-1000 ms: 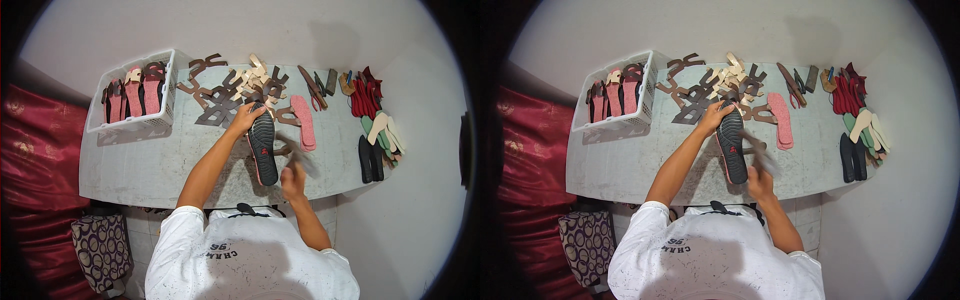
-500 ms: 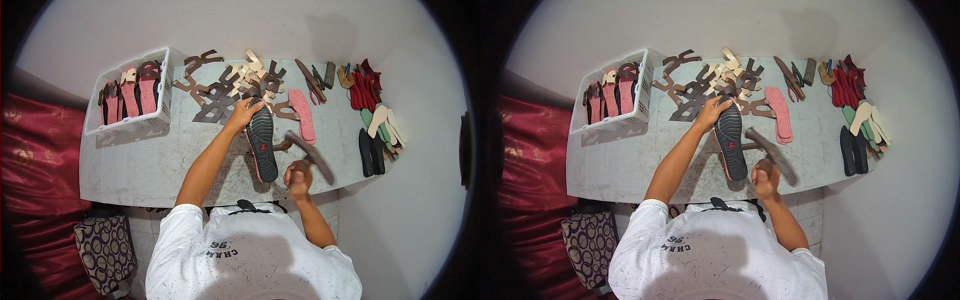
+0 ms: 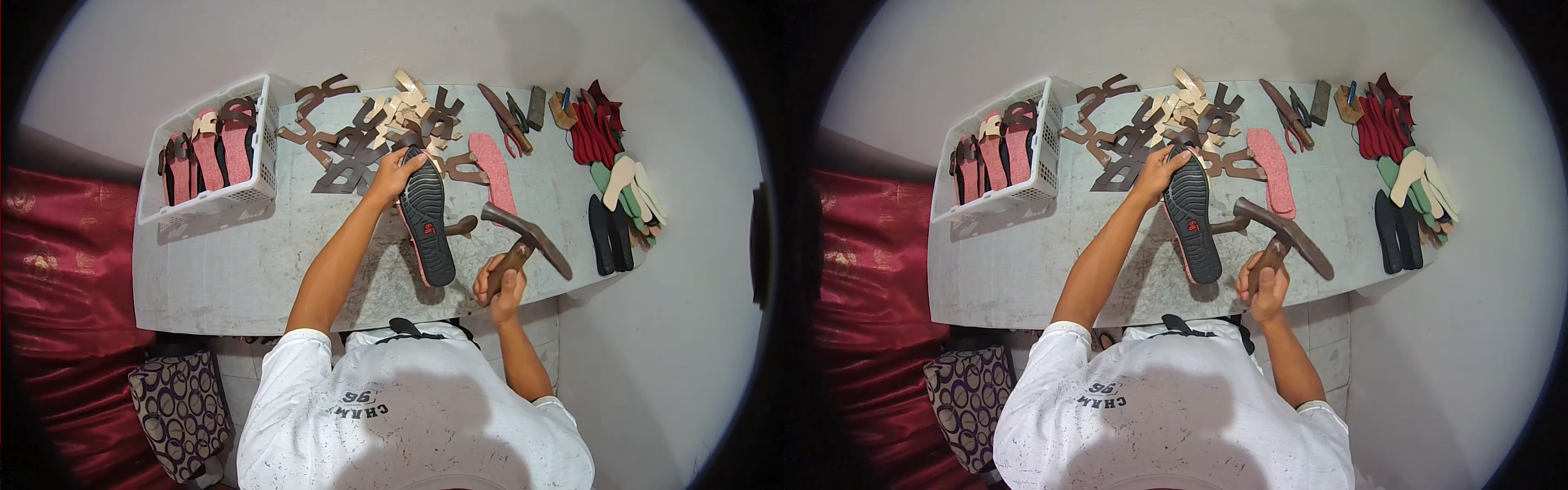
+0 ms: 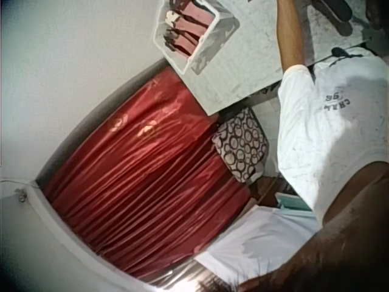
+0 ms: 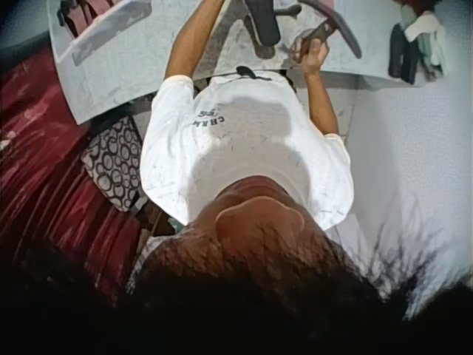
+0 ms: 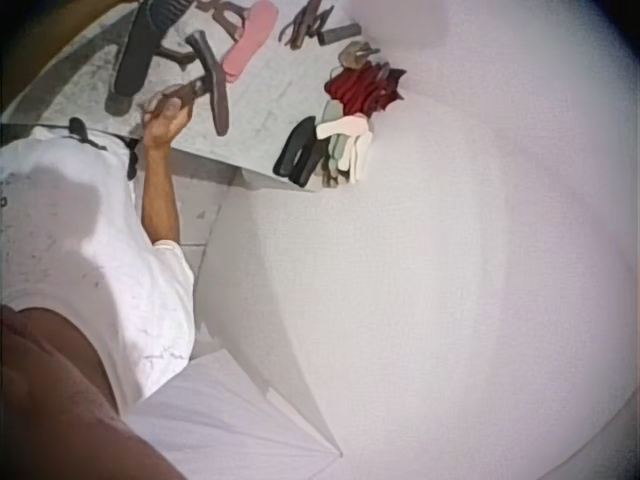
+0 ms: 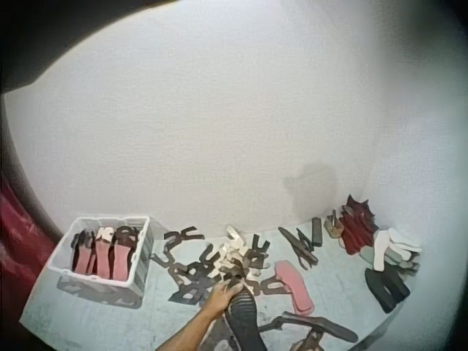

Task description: The recorder is assembling and hammering parts of a shoe on a table.

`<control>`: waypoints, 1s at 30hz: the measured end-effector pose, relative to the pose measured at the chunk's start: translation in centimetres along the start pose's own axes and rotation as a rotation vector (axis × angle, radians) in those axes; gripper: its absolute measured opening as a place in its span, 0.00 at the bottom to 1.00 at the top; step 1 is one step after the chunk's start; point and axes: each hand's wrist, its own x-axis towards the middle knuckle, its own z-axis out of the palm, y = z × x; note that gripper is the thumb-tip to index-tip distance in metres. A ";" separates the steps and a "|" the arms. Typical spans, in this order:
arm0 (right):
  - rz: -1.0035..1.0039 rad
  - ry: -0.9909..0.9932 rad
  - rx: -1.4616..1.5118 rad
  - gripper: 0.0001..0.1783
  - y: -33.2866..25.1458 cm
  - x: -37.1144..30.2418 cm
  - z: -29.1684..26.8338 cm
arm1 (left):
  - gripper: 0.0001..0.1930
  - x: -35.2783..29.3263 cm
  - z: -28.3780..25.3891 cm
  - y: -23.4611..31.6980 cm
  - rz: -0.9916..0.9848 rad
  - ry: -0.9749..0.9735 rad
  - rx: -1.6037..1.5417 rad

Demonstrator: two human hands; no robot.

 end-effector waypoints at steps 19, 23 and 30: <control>0.189 0.013 -0.575 0.22 1.4 0.2 1.2 | 0.11 0.0 -0.1 -0.1 0.019 -0.005 -0.005; 0.193 -0.082 -0.683 0.19 0.9 0.8 -0.4 | 0.11 0.0 -0.4 0.1 -0.003 -0.016 0.014; 0.104 0.002 -0.166 0.25 -0.7 0.2 -1.2 | 0.10 0.1 0.1 -0.1 0.032 0.006 0.006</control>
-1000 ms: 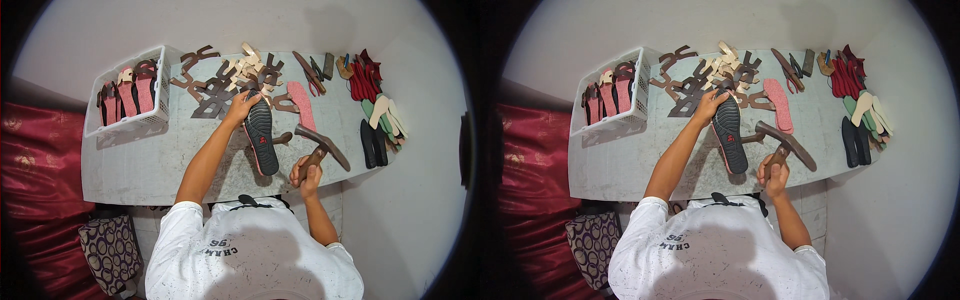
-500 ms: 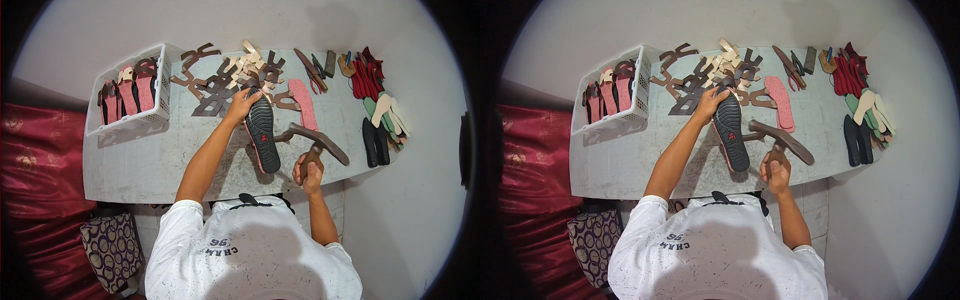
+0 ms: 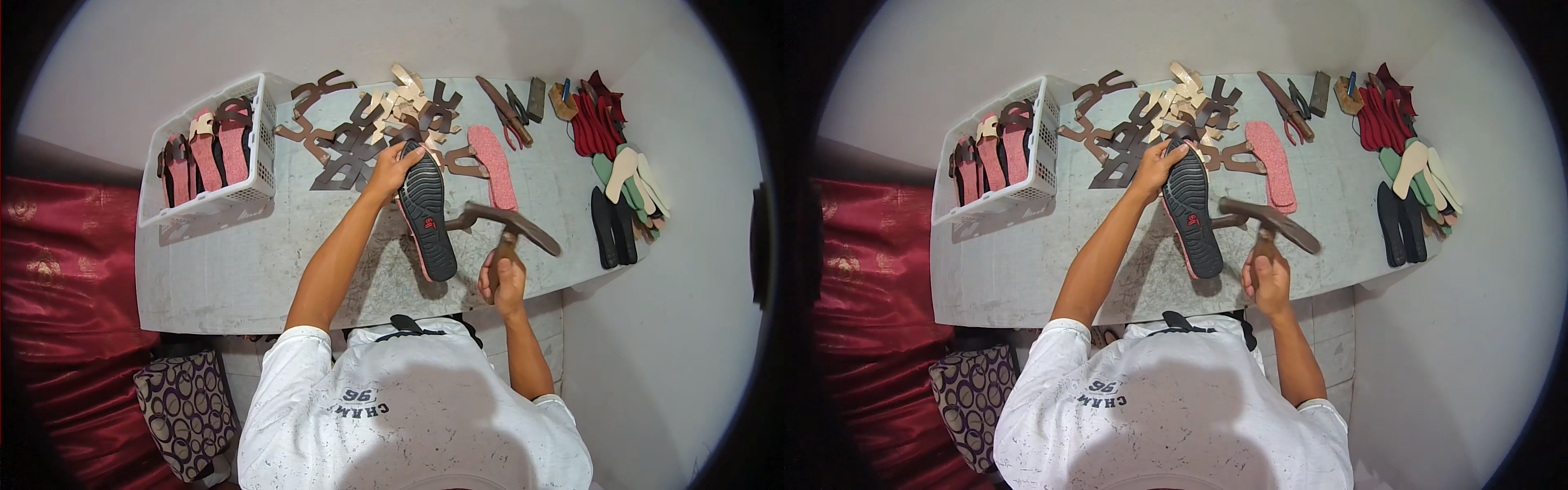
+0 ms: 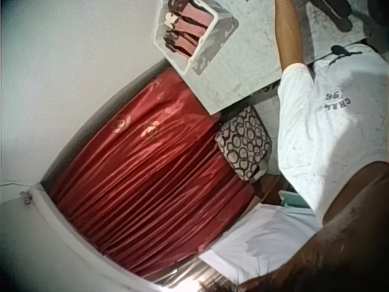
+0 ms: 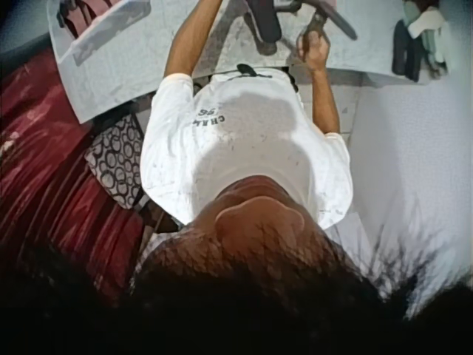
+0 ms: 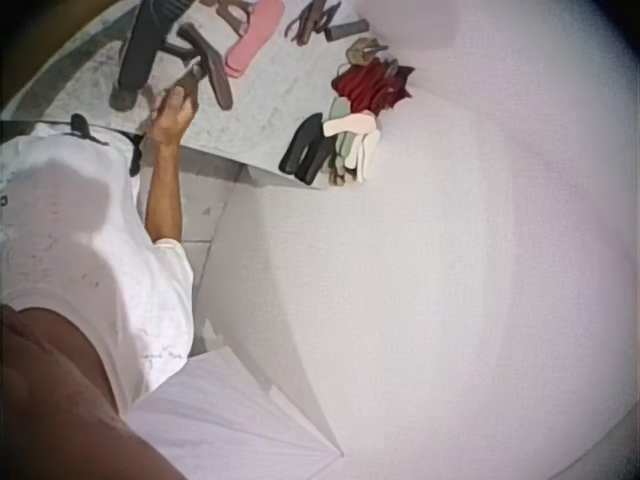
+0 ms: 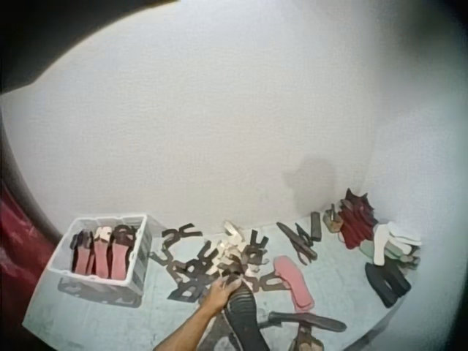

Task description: The recorder is assembling and hammering parts of a shoe on a table.

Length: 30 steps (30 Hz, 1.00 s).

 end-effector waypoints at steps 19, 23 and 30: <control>-0.283 0.010 -0.510 0.18 1.1 -1.6 1.8 | 0.10 -0.1 0.3 0.2 -0.010 0.011 -0.011; 0.048 -0.025 -0.855 0.17 -2.5 -0.3 2.8 | 0.11 -0.2 0.4 0.0 -0.020 0.002 0.041; -0.057 -0.045 -0.659 0.15 -6.1 -0.1 2.6 | 0.11 -0.1 0.1 0.0 -0.003 -0.010 -0.029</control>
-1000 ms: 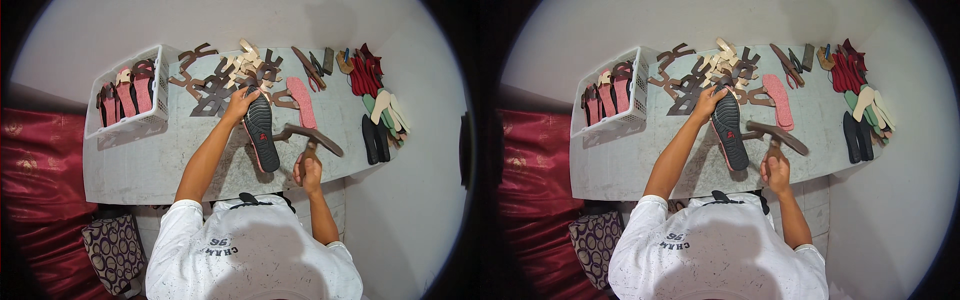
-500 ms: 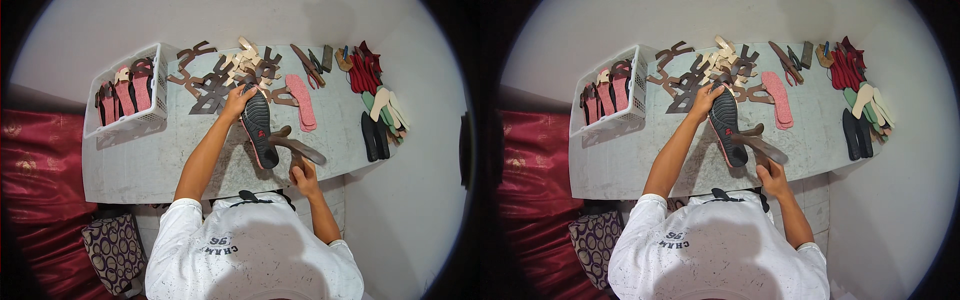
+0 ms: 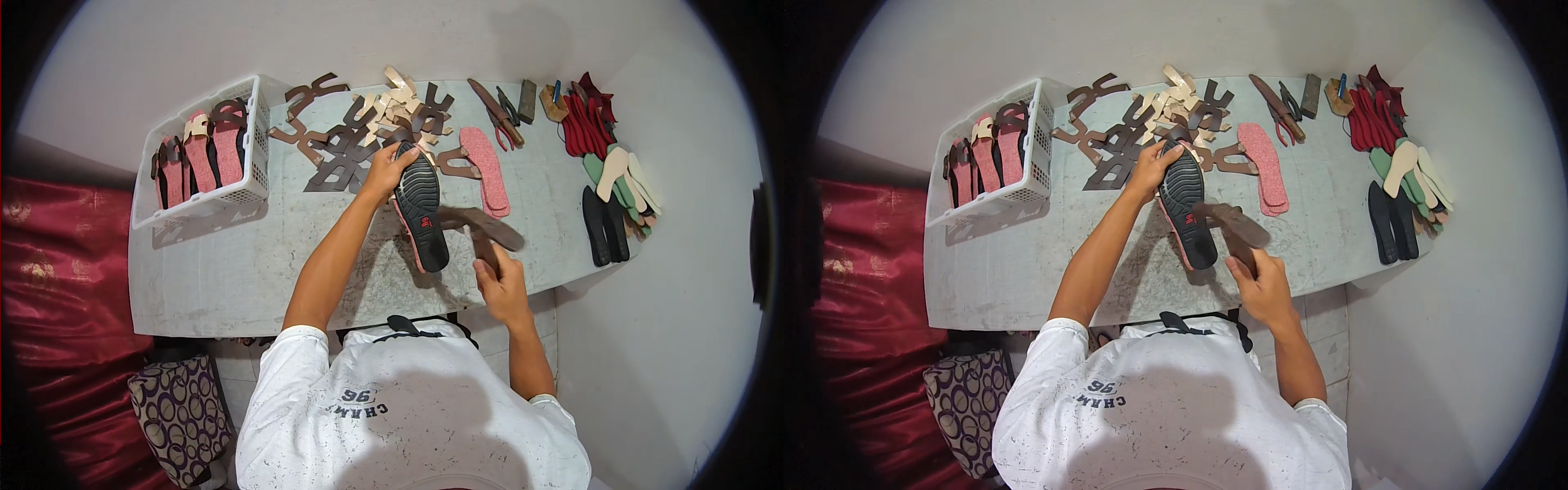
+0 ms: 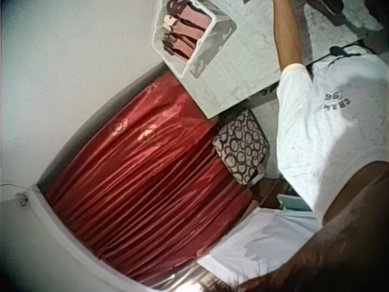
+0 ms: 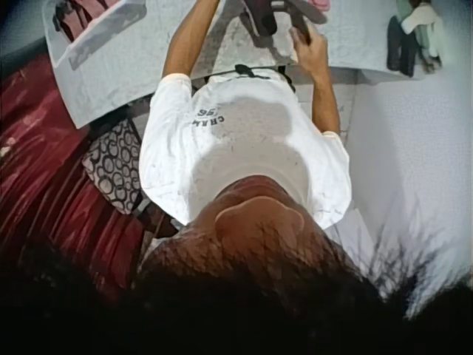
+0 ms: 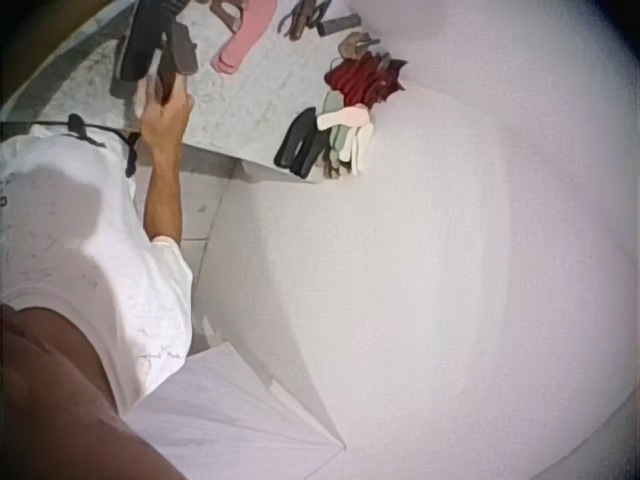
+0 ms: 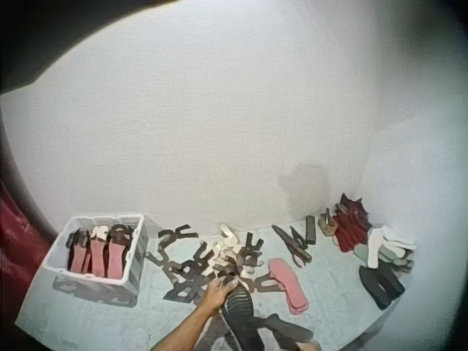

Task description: The recorder is assembling and hammering parts of a shoe on a table.

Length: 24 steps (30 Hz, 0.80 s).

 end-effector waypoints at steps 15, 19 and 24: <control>-0.012 0.011 0.017 0.16 -2.2 4.1 2.2 | 0.11 0.1 -0.5 -0.7 0.054 0.034 -0.013; -0.312 0.088 0.383 0.12 -4.4 3.8 2.0 | 0.10 0.2 -0.2 -0.5 0.041 0.040 0.007; -0.040 0.099 -0.248 0.14 1.5 4.7 5.8 | 0.09 0.2 0.5 0.0 0.023 0.016 0.004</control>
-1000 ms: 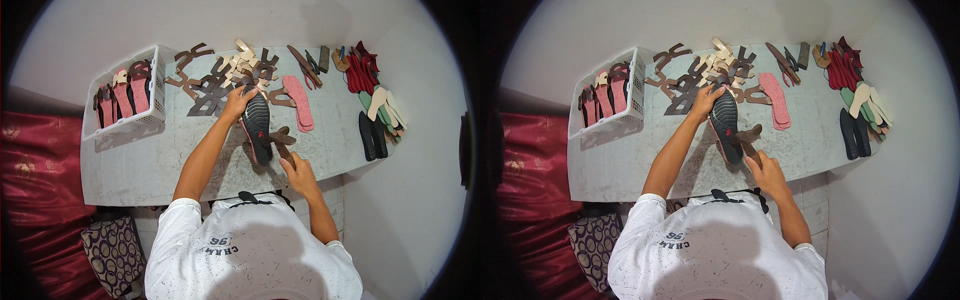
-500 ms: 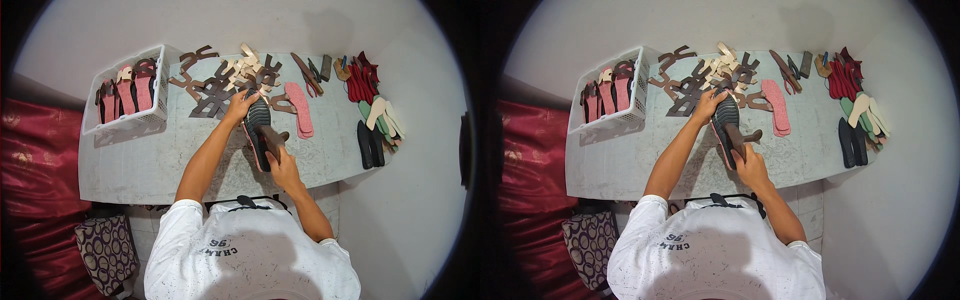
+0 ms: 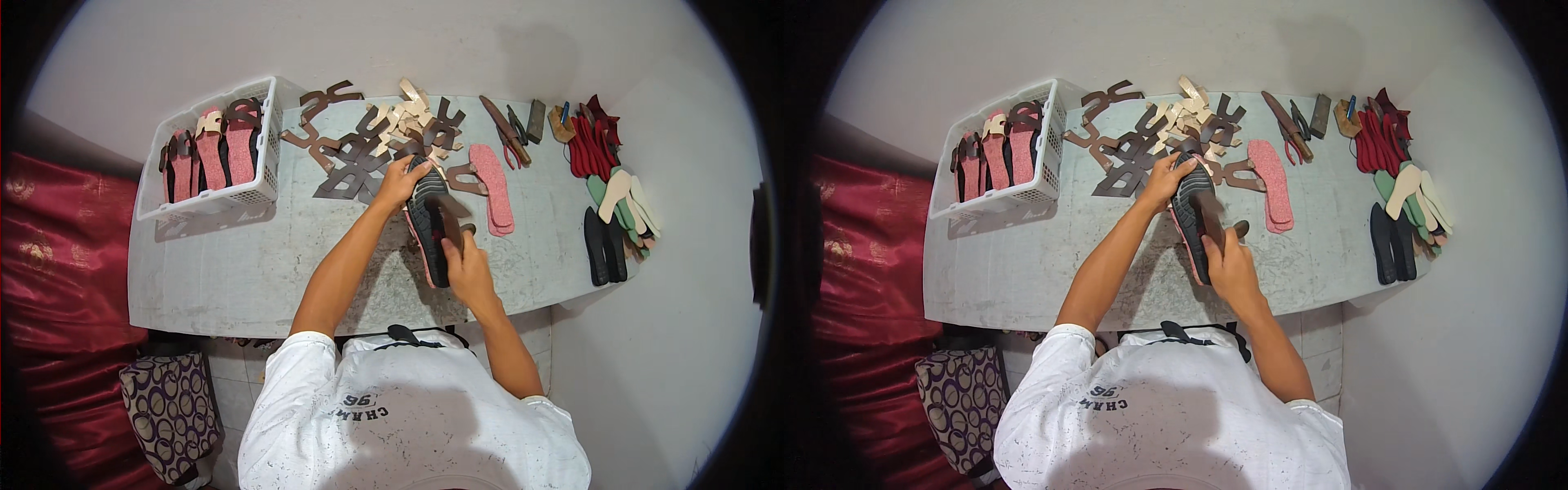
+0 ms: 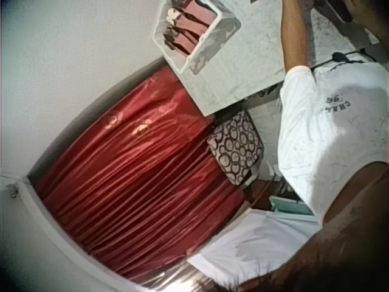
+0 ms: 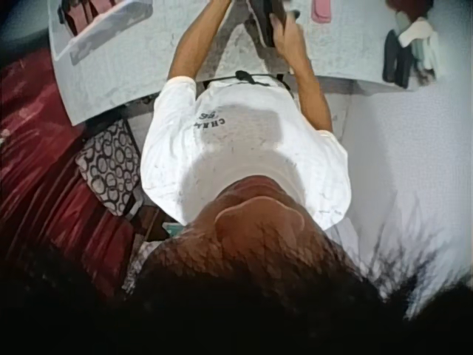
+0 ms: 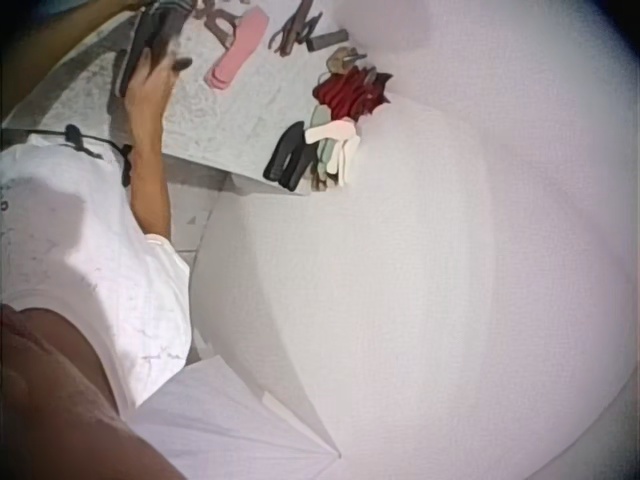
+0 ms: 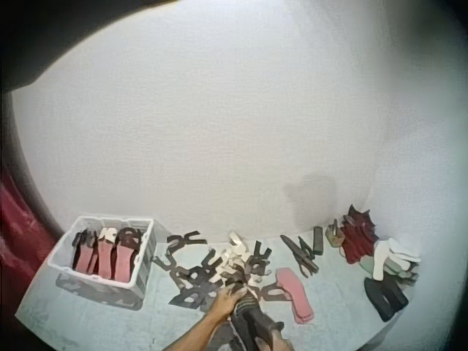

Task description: The recorder is assembling and hammering parts of a shoe on a table.

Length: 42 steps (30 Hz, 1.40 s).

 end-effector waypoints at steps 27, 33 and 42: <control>-0.026 0.014 0.405 0.17 -5.4 2.1 -4.0 | 0.09 0.1 -0.1 0.5 -0.160 0.094 -0.253; 0.040 0.013 0.003 0.20 -1.7 1.7 0.5 | 0.09 0.0 -0.4 1.1 -0.217 0.039 -0.231; -0.025 -0.005 0.423 0.10 -6.1 2.2 -4.9 | 0.14 0.1 -0.6 0.8 -0.186 0.047 -0.243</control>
